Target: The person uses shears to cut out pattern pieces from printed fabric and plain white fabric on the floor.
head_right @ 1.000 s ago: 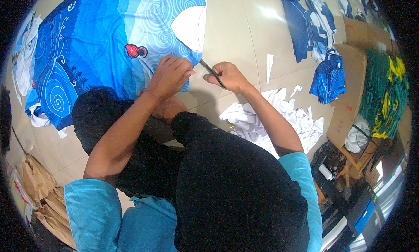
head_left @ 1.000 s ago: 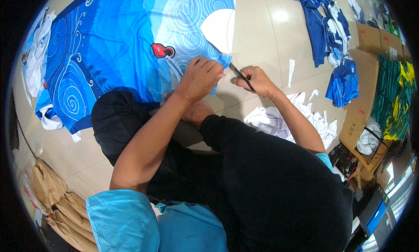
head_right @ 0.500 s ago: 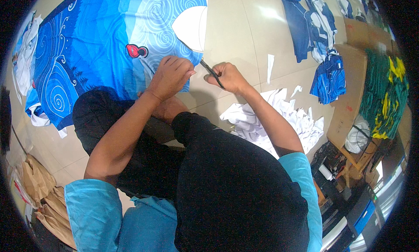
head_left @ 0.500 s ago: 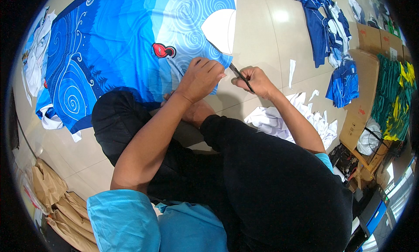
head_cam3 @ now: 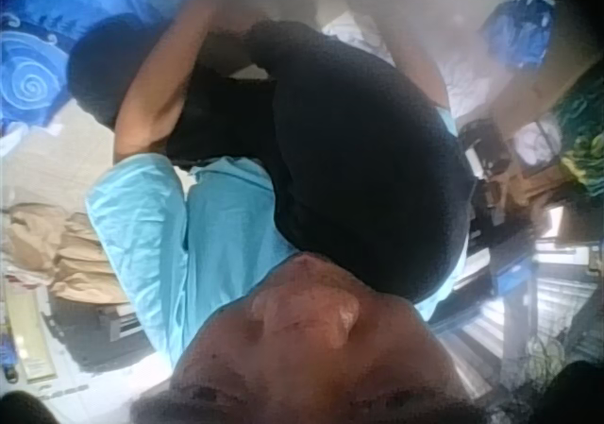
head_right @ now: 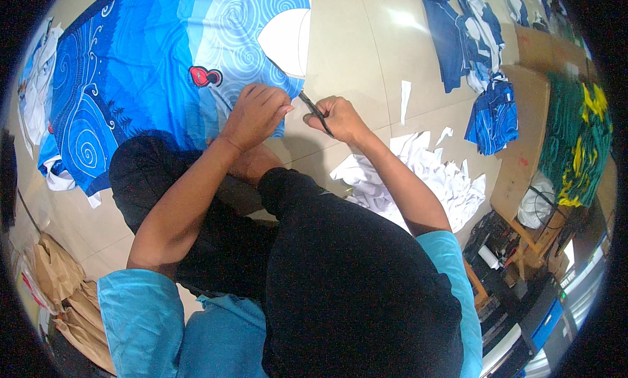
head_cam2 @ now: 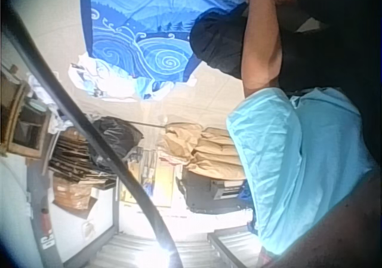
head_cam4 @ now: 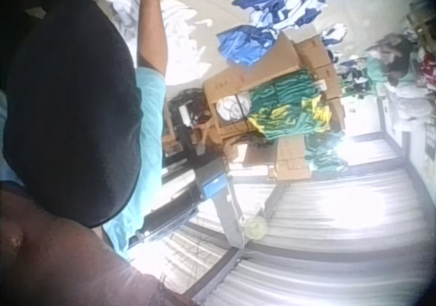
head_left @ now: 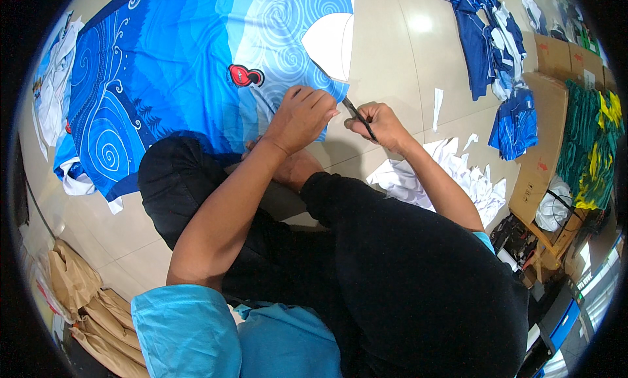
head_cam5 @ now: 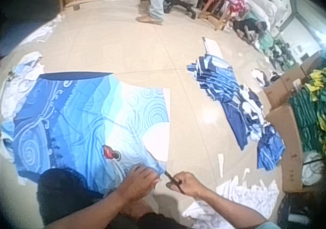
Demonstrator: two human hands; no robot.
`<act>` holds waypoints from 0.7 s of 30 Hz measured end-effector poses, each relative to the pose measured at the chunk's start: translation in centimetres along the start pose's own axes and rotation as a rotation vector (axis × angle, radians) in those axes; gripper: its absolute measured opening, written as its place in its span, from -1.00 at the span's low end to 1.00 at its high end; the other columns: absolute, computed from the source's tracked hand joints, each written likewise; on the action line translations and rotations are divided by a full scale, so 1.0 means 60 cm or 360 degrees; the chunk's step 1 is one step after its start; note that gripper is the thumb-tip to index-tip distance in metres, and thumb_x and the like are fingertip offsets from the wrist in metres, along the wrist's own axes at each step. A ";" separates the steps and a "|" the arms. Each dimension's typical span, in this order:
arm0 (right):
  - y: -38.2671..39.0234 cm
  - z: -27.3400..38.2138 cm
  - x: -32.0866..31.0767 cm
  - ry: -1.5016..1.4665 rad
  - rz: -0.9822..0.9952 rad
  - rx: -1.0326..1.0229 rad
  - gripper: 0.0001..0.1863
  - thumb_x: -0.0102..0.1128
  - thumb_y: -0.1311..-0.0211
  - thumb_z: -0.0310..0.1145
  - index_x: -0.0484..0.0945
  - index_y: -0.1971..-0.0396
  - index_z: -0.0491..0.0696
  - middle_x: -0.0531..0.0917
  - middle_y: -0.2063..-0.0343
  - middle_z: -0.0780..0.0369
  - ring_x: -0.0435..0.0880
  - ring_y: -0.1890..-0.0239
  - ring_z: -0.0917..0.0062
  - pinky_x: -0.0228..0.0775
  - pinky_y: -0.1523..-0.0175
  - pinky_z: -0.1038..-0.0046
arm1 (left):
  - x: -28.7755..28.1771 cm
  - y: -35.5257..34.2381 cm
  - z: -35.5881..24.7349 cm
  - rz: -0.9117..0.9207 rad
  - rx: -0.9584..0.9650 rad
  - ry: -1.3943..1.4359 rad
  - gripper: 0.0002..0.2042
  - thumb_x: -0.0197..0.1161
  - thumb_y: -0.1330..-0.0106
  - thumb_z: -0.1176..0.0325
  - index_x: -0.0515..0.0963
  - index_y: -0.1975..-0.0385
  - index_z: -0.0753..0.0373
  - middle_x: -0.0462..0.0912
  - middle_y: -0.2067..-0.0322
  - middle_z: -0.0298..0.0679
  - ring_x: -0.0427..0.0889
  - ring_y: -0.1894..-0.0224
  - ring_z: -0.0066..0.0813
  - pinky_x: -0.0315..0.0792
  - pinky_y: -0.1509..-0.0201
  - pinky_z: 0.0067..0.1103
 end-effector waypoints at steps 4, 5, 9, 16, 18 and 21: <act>0.003 0.012 -0.004 0.0003 0.0016 0.0038 -0.54 0.60 -0.36 -0.21 0.51 0.64 0.04 0.48 0.71 0.43 0.35 0.68 0.76 0.09 0.54 0.56 | 0.001 0.001 0.000 0.0009 0.0002 -0.0034 -0.84 0.30 -0.60 0.21 0.57 0.13 0.15 0.65 0.18 -0.25 0.64 0.03 -0.14 0.43 -0.25 -0.20; 0.006 0.023 -0.006 0.0020 0.0018 0.0049 -0.54 0.60 -0.36 -0.19 0.51 0.64 0.04 0.47 0.71 0.43 0.35 0.68 0.75 0.09 0.54 0.56 | 0.001 0.001 0.000 0.0015 0.0001 -0.0053 -0.84 0.30 -0.60 0.21 0.57 0.13 0.15 0.65 0.17 -0.25 0.64 0.03 -0.14 0.43 -0.25 -0.20; -0.001 0.029 -0.005 0.0050 -0.0004 0.0049 -0.53 0.62 -0.33 -0.15 0.51 0.65 0.05 0.47 0.72 0.42 0.35 0.69 0.74 0.08 0.55 0.56 | -0.001 0.001 0.000 0.0024 -0.0003 -0.0024 -0.84 0.29 -0.60 0.21 0.57 0.12 0.15 0.65 0.17 -0.24 0.64 0.02 -0.13 0.43 -0.26 -0.20; -0.010 0.028 -0.002 0.0024 0.0000 0.0026 -0.55 0.60 -0.32 -0.18 0.51 0.65 0.05 0.46 0.73 0.43 0.35 0.69 0.74 0.08 0.55 0.55 | -0.003 0.001 -0.001 0.0026 -0.0003 -0.0001 -0.85 0.29 -0.60 0.22 0.57 0.11 0.15 0.66 0.16 -0.23 0.65 0.02 -0.13 0.44 -0.25 -0.20; -0.011 0.025 0.001 -0.0004 0.0008 0.0027 -0.55 0.60 -0.32 -0.18 0.51 0.65 0.05 0.46 0.73 0.43 0.34 0.69 0.74 0.07 0.55 0.55 | -0.003 0.002 -0.001 0.0019 -0.0003 0.0000 -0.85 0.28 -0.61 0.22 0.58 0.11 0.15 0.66 0.16 -0.23 0.65 0.02 -0.13 0.44 -0.25 -0.20; -0.014 0.021 -0.001 0.0027 0.0011 0.0015 -0.55 0.59 -0.33 -0.20 0.50 0.65 0.05 0.46 0.73 0.43 0.34 0.70 0.75 0.07 0.55 0.56 | -0.003 0.001 -0.002 0.0016 0.0004 -0.0010 -0.86 0.30 -0.60 0.23 0.58 0.11 0.14 0.66 0.17 -0.25 0.65 0.02 -0.16 0.45 -0.25 -0.21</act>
Point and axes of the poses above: each hand's wrist, its own y-axis away from the middle knuckle, its own x-axis out of the palm, z = x × y, the point moved 3 cm from there along -y, towards the middle knuckle
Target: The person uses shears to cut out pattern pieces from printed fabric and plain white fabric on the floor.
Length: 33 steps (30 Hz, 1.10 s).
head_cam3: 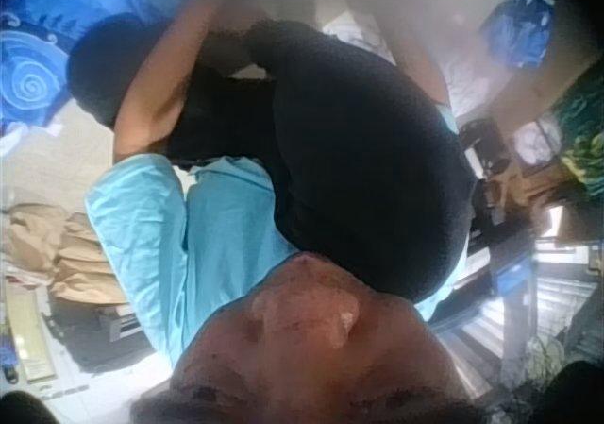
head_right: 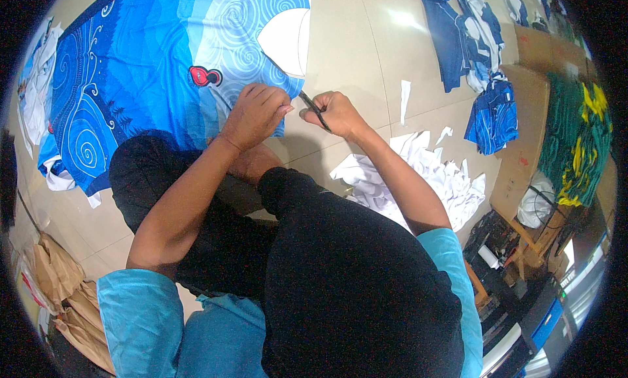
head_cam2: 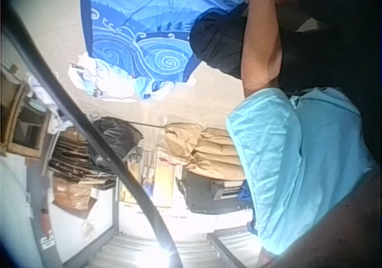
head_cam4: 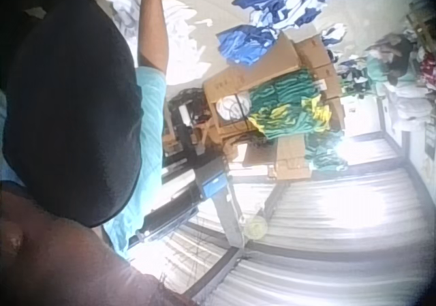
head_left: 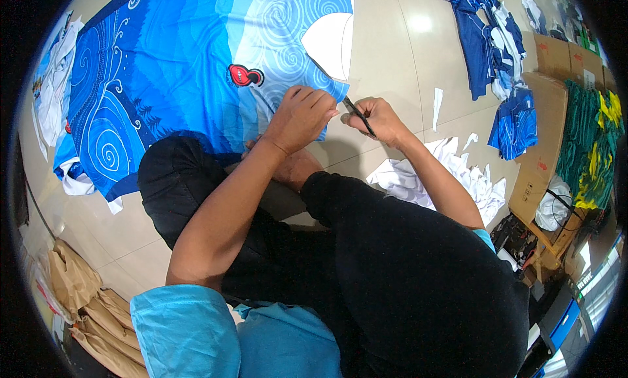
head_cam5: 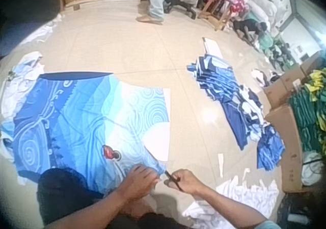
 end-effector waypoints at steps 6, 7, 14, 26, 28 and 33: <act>0.005 -0.001 0.008 -0.0031 -0.0004 0.0008 -0.58 0.58 -0.35 -0.22 0.54 0.62 0.02 0.48 0.72 0.43 0.35 0.69 0.76 0.07 0.56 0.56 | 0.001 0.000 0.001 -0.0006 0.0011 -0.0004 -0.87 0.31 -0.59 0.23 0.57 0.12 0.13 0.64 0.19 -0.25 0.65 0.03 -0.17 0.45 -0.23 -0.22; 0.006 -0.002 0.011 -0.0075 -0.0001 0.0011 -0.59 0.59 -0.35 -0.22 0.55 0.62 0.02 0.48 0.71 0.43 0.35 0.69 0.76 0.07 0.56 0.56 | 0.001 0.000 0.001 -0.0013 0.0008 0.0018 -0.85 0.30 -0.59 0.23 0.56 0.13 0.14 0.64 0.19 -0.23 0.64 0.04 -0.13 0.44 -0.23 -0.21; 0.013 0.004 0.021 -0.0193 -0.0019 0.0065 -0.56 0.58 -0.23 -0.15 0.54 0.69 -0.01 0.49 0.74 0.40 0.41 0.66 0.71 0.16 0.53 0.51 | 0.000 0.000 0.002 0.0002 -0.0014 0.0051 -0.85 0.28 -0.60 0.23 0.56 0.13 0.16 0.64 0.18 -0.21 0.63 0.03 -0.09 0.43 -0.23 -0.19; 0.017 0.010 0.027 -0.0150 -0.0060 0.0081 -0.56 0.59 -0.23 -0.12 0.56 0.67 -0.03 0.49 0.71 0.41 0.39 0.63 0.70 0.16 0.51 0.49 | -0.005 0.000 0.002 -0.0016 -0.0017 0.0109 -0.85 0.28 -0.60 0.23 0.57 0.13 0.16 0.66 0.17 -0.20 0.64 0.04 -0.08 0.43 -0.21 -0.19; 0.015 0.013 0.027 -0.0112 -0.0088 0.0080 -0.55 0.59 -0.23 -0.11 0.57 0.67 -0.04 0.49 0.71 0.41 0.39 0.61 0.70 0.16 0.50 0.47 | -0.005 0.001 0.003 -0.0035 -0.0005 0.0139 -0.85 0.28 -0.60 0.23 0.57 0.14 0.16 0.66 0.17 -0.20 0.65 0.03 -0.08 0.43 -0.21 -0.19; 0.003 0.015 0.028 -0.0117 -0.0114 0.0074 -0.53 0.60 -0.22 -0.07 0.58 0.66 -0.06 0.50 0.70 0.39 0.39 0.59 0.69 0.17 0.49 0.45 | -0.006 0.001 0.004 -0.0028 -0.0020 0.0162 -0.85 0.28 -0.59 0.24 0.57 0.13 0.17 0.67 0.17 -0.21 0.65 0.03 -0.07 0.43 -0.22 -0.18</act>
Point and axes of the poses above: each hand's wrist, its own y-axis away from the middle knuckle, its own x-axis out of the palm, z = x × y, the point moved 3 cm from there along -y, towards the middle knuckle
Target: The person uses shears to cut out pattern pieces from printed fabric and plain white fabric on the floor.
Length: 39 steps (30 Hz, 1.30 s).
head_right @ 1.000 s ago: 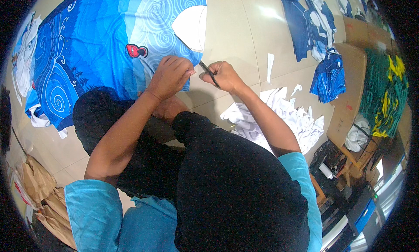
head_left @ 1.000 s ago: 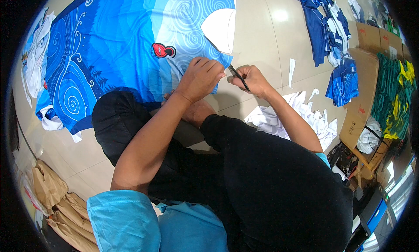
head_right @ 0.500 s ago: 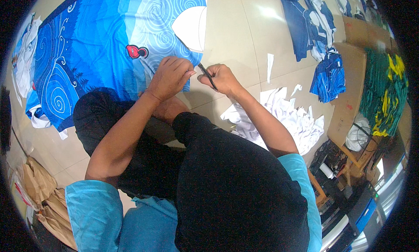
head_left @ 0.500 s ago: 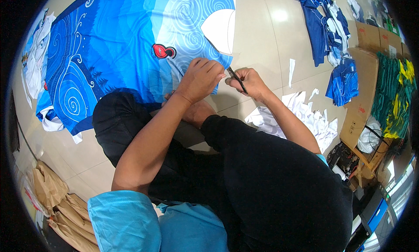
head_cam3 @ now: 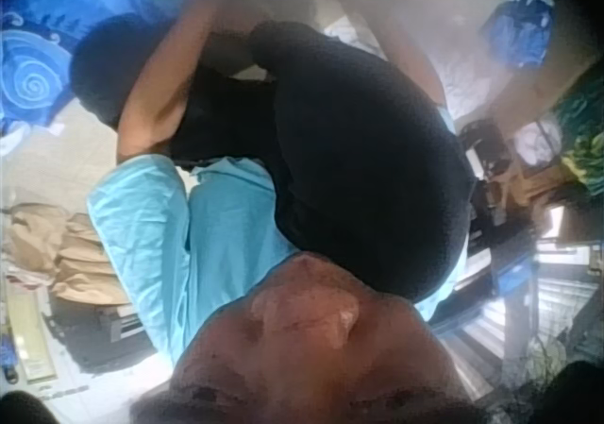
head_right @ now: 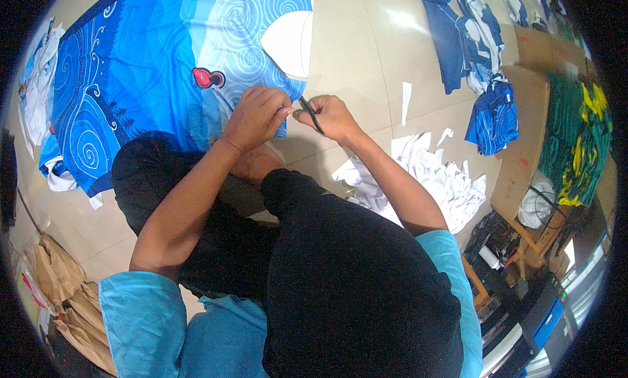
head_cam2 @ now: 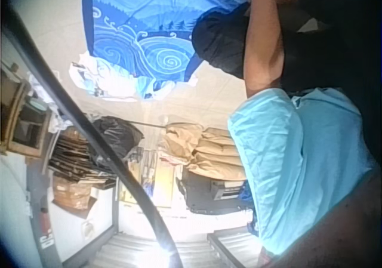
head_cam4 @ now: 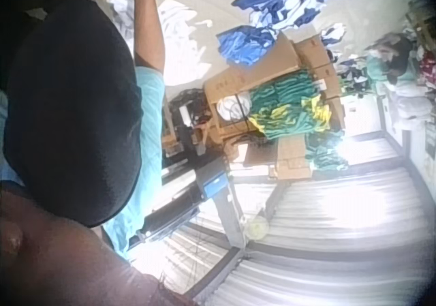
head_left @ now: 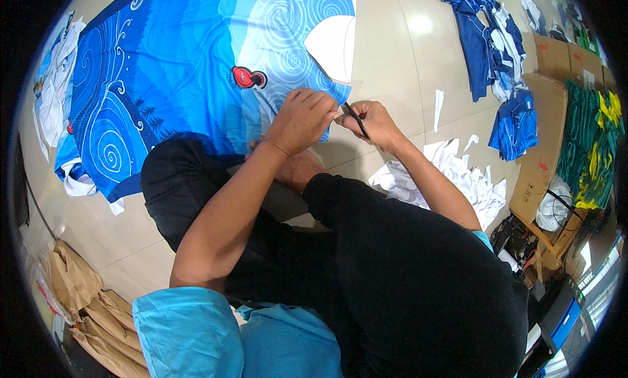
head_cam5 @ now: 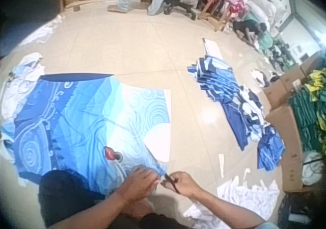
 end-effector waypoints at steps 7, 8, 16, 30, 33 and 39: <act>-0.004 0.001 0.006 -0.0048 -0.0006 -0.0014 -0.53 0.60 -0.21 -0.08 0.58 0.66 -0.07 0.50 0.71 0.39 0.39 0.60 0.69 0.16 0.50 0.45 | -0.004 -0.001 -0.002 0.0020 -0.0017 0.0013 -0.85 0.29 -0.59 0.24 0.56 0.12 0.17 0.67 0.16 -0.21 0.66 0.02 -0.07 0.43 -0.24 -0.17; -0.003 0.002 0.008 -0.0054 -0.0007 -0.0018 -0.54 0.60 -0.21 -0.09 0.58 0.66 -0.07 0.50 0.71 0.39 0.39 0.60 0.69 0.15 0.50 0.46 | -0.003 0.000 -0.002 0.0018 -0.0016 0.0017 -0.85 0.29 -0.58 0.24 0.56 0.12 0.17 0.67 0.16 -0.21 0.66 0.01 -0.07 0.43 -0.24 -0.17; 0.003 0.007 0.014 -0.0129 0.0007 -0.0064 -0.57 0.59 -0.25 -0.12 0.59 0.65 -0.05 0.51 0.70 0.40 0.38 0.62 0.71 0.13 0.52 0.48 | -0.004 -0.002 -0.002 0.0022 -0.0015 0.0033 -0.85 0.28 -0.58 0.25 0.56 0.11 0.17 0.67 0.15 -0.20 0.65 0.02 -0.06 0.44 -0.22 -0.16; 0.008 0.010 0.021 -0.0157 -0.0008 -0.0048 -0.54 0.60 -0.25 -0.09 0.59 0.64 -0.06 0.51 0.70 0.39 0.38 0.61 0.71 0.12 0.53 0.48 | -0.006 0.000 -0.002 0.0029 -0.0036 0.0066 -0.83 0.28 -0.58 0.22 0.56 0.13 0.17 0.68 0.14 -0.19 0.66 0.00 -0.04 0.45 -0.22 -0.16; 0.010 0.014 0.020 -0.0160 0.0009 -0.0042 -0.54 0.61 -0.25 -0.10 0.59 0.65 -0.06 0.52 0.71 0.38 0.40 0.63 0.70 0.13 0.54 0.48 | -0.004 0.001 0.000 0.0017 -0.0027 0.0046 -0.84 0.28 -0.58 0.23 0.56 0.13 0.17 0.68 0.14 -0.18 0.66 0.00 -0.03 0.45 -0.22 -0.16; 0.011 0.019 0.019 -0.0190 0.0003 -0.0001 -0.54 0.62 -0.27 -0.11 0.59 0.64 -0.06 0.52 0.72 0.36 0.41 0.67 0.70 0.14 0.56 0.49 | -0.007 -0.001 -0.002 0.0029 -0.0045 0.0056 -0.85 0.29 -0.57 0.25 0.56 0.11 0.17 0.68 0.13 -0.18 0.66 -0.01 -0.03 0.45 -0.24 -0.16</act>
Point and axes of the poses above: each hand's wrist, its own y-axis away from the middle knuckle, its own x-axis out of the palm, z = x × y, the point moved 3 cm from there along -y, towards the middle knuckle
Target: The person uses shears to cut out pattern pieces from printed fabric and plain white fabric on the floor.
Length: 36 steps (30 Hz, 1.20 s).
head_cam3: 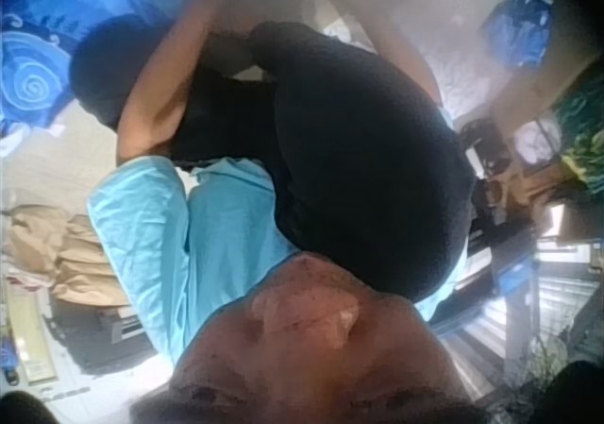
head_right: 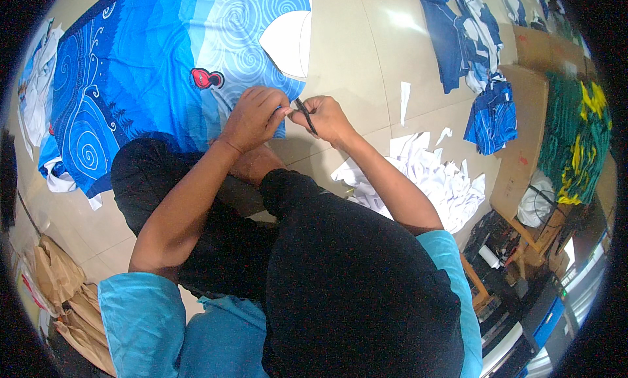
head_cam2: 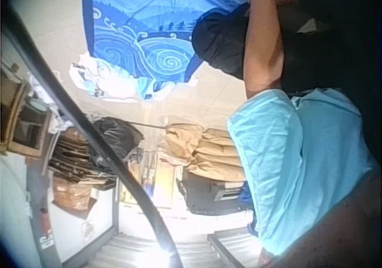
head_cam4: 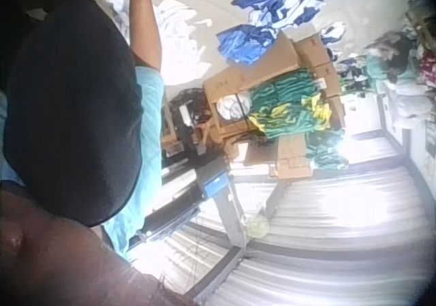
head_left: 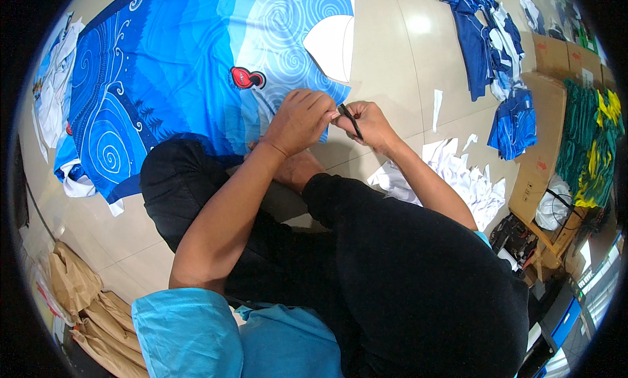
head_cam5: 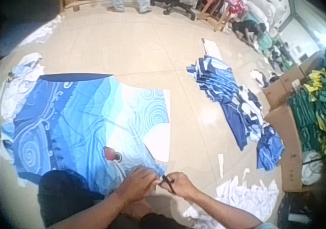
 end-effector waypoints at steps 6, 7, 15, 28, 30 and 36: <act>-0.007 0.017 0.000 0.0016 0.0017 -0.0016 -0.48 0.67 -0.29 -0.03 0.60 0.63 -0.08 0.52 0.73 0.35 0.40 0.68 0.70 0.12 0.57 0.50 | -0.004 0.001 0.001 -0.0023 -0.0010 0.0055 -0.86 0.30 -0.57 0.27 0.55 0.09 0.18 0.68 0.12 -0.19 0.67 -0.03 -0.02 0.47 -0.24 -0.15; -0.007 0.019 0.001 0.0012 0.0012 -0.0024 -0.47 0.68 -0.29 -0.02 0.61 0.63 -0.08 0.52 0.73 0.35 0.40 0.68 0.70 0.12 0.57 0.50 | -0.004 0.002 0.001 -0.0021 -0.0013 0.0057 -0.86 0.29 -0.57 0.27 0.55 0.10 0.18 0.68 0.12 -0.19 0.67 -0.03 -0.02 0.47 -0.24 -0.14; -0.018 0.010 0.004 0.0036 0.0009 -0.0055 -0.43 0.66 -0.28 0.04 0.59 0.65 -0.07 0.49 0.75 0.36 0.39 0.69 0.69 0.12 0.57 0.47 | -0.007 0.002 -0.002 -0.0056 -0.0043 0.0106 -0.86 0.25 -0.60 0.30 0.52 0.06 0.20 0.67 0.09 -0.13 0.66 -0.03 0.05 0.47 -0.20 -0.14; -0.015 0.010 0.012 0.0003 -0.0019 -0.0055 -0.42 0.67 -0.27 0.05 0.56 0.66 -0.05 0.51 0.74 0.36 0.40 0.68 0.68 0.14 0.58 0.46 | -0.009 0.002 -0.002 -0.0070 -0.0038 0.0157 -0.85 0.24 -0.61 0.29 0.49 0.05 0.22 0.66 0.09 -0.07 0.64 -0.01 0.12 0.47 -0.15 -0.11; -0.015 0.008 0.011 0.0011 -0.0014 -0.0069 -0.41 0.67 -0.27 0.06 0.56 0.66 -0.05 0.51 0.74 0.36 0.41 0.68 0.68 0.14 0.59 0.46 | -0.009 0.001 -0.003 -0.0067 -0.0040 0.0154 -0.85 0.24 -0.61 0.30 0.49 0.05 0.22 0.65 0.09 -0.07 0.64 -0.01 0.12 0.47 -0.15 -0.11; -0.016 0.007 0.009 0.0008 0.0024 -0.0056 -0.45 0.63 -0.29 -0.01 0.57 0.65 -0.09 0.52 0.75 0.34 0.42 0.70 0.67 0.15 0.59 0.47 | -0.008 0.002 -0.002 -0.0076 -0.0038 0.0148 -0.85 0.24 -0.62 0.30 0.49 0.05 0.21 0.65 0.08 -0.07 0.64 -0.01 0.13 0.47 -0.14 -0.11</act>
Point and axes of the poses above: each hand's wrist, its own y-axis away from the middle knuckle, its own x-axis out of the palm, z = x × y, the point moved 3 cm from there along -y, towards the middle knuckle
